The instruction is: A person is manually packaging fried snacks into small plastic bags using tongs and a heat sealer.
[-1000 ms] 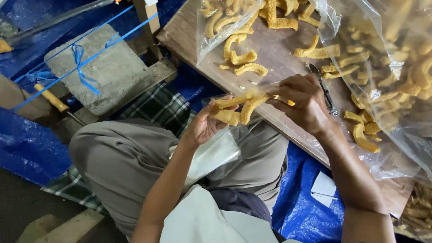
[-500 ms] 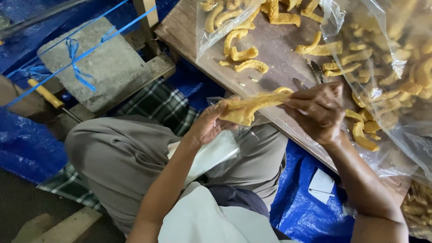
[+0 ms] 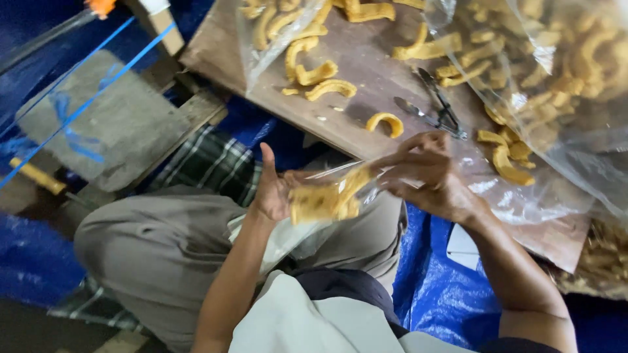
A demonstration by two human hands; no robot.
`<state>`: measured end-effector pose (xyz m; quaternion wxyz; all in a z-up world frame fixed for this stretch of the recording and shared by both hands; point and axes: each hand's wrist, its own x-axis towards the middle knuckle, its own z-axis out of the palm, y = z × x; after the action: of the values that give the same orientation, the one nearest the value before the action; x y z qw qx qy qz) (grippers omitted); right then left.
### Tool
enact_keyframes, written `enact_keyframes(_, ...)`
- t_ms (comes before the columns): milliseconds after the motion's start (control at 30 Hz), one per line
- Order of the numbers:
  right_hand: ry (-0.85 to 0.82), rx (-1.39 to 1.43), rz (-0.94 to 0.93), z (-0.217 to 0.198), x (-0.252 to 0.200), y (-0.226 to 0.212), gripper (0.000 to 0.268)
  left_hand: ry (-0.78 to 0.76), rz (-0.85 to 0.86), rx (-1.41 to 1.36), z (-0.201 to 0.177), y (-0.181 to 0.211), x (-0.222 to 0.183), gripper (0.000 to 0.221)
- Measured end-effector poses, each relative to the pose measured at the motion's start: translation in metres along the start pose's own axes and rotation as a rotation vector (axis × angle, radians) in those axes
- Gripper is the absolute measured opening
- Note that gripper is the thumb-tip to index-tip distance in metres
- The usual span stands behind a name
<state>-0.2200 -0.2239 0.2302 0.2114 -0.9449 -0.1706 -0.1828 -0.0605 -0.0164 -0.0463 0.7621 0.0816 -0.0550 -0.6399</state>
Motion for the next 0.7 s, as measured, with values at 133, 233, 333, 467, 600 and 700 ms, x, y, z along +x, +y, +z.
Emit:
enact_keyframes(133, -0.024, -0.049, -0.043, 0.013, -0.011, -0.017, 0.014, -0.145, -0.191, 0.555, 0.075, -0.011, -0.012, 0.119)
enact_keyframes(233, 0.009, -0.04, 0.001, 0.022, -0.017, -0.017, 0.018, -0.247, -0.073, 0.864, 0.087, -0.024, -0.008, 0.067)
enact_keyframes(333, 0.126, 0.068, 0.062, 0.022, -0.037, 0.011, 0.027, -0.182, 0.038, 0.778, 0.119, -0.019, -0.004, 0.059)
enact_keyframes(467, 0.204, -0.116, 0.408, -0.015, -0.103, 0.112, 0.016, 0.05, 0.124, 0.646, 0.146, -0.011, -0.007, 0.09)
enact_keyframes(600, 0.024, -0.482, 0.799, -0.059, -0.116, 0.136, 0.011, 0.099, 0.267, 0.559, 0.138, 0.006, -0.004, 0.097)
enact_keyframes(700, 0.194, -0.358, 0.614, -0.043, -0.109, 0.128, 0.004, 0.107, 0.359, 0.635, 0.134, 0.009, 0.004, 0.084)
